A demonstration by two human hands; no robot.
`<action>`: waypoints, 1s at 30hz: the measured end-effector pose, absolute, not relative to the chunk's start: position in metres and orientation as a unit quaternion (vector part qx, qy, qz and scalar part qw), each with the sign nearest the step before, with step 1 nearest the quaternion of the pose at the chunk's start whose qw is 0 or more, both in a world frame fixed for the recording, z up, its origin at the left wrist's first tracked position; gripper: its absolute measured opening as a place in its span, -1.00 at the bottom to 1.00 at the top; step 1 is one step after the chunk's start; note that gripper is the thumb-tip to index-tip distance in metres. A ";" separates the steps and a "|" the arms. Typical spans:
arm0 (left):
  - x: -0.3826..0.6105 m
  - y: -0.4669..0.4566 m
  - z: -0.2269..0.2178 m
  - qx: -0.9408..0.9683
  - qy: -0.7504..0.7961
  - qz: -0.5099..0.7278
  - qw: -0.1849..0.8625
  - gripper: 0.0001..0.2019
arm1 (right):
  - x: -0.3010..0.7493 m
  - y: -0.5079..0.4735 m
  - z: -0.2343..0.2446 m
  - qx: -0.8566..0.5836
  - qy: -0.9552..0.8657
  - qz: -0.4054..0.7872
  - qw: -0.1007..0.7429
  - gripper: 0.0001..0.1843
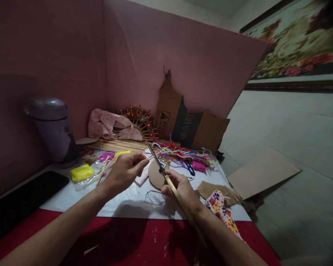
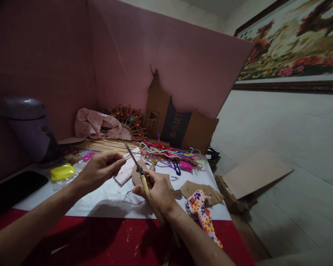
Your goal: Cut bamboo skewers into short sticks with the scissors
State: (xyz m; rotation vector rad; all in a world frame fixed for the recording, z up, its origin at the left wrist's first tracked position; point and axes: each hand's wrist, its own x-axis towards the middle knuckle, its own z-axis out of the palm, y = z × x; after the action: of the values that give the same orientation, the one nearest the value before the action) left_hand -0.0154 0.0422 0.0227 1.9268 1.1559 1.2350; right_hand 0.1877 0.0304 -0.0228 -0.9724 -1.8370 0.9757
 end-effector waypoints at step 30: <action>-0.019 0.047 0.025 0.674 0.482 0.479 0.289 -0.75 | 0.183 0.025 -0.016 -0.488 -0.707 0.312 0.406 -0.51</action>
State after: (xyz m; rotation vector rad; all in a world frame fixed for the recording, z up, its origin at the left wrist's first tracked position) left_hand -0.0189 0.0473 0.0252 1.7991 1.2880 1.2795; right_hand 0.1829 0.0255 -0.0165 -1.2299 -1.7834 0.7880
